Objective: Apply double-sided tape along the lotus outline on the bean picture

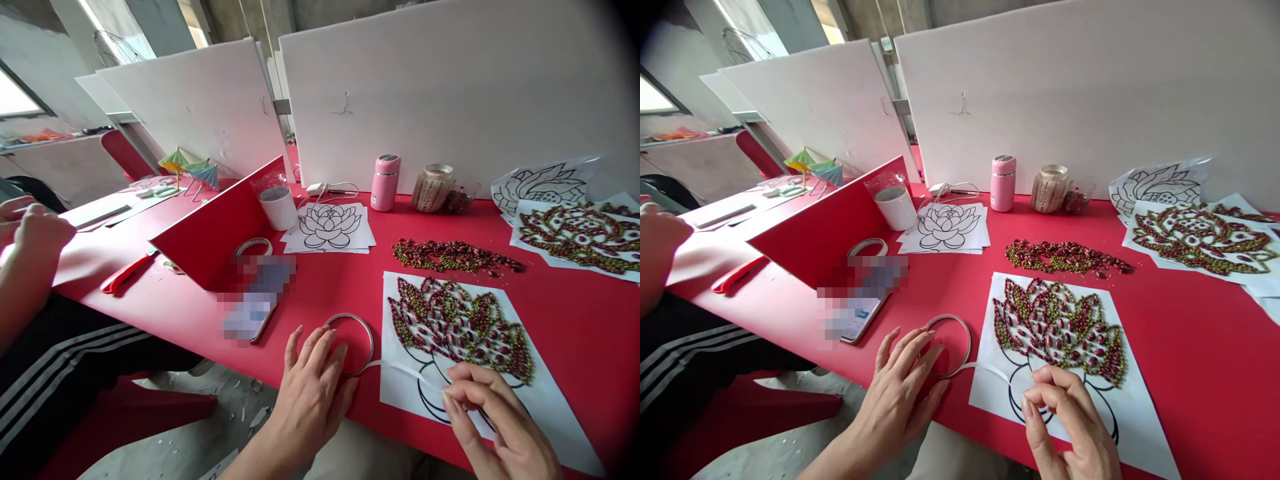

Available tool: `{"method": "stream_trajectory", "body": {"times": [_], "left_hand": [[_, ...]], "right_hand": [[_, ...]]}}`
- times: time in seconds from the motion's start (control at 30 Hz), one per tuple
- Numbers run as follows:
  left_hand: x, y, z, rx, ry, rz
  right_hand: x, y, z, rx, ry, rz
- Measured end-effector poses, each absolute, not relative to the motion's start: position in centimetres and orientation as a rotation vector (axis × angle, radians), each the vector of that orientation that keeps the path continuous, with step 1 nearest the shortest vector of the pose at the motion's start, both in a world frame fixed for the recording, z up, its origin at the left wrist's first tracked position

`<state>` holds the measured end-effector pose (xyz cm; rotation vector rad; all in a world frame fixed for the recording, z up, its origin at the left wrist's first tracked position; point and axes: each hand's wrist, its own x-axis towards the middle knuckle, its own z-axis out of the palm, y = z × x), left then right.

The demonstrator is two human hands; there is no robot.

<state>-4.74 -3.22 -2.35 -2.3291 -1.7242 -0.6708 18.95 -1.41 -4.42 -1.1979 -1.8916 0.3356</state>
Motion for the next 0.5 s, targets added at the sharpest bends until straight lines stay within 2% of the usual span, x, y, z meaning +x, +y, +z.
{"method": "stream_trajectory", "body": {"times": [0.5], "left_hand": [[-4.78, -3.12, -2.12, -2.395, -1.73, -0.738]], "right_hand": [[18.92, -1.31, -4.63, -1.181, -1.877, 0.348]]}}
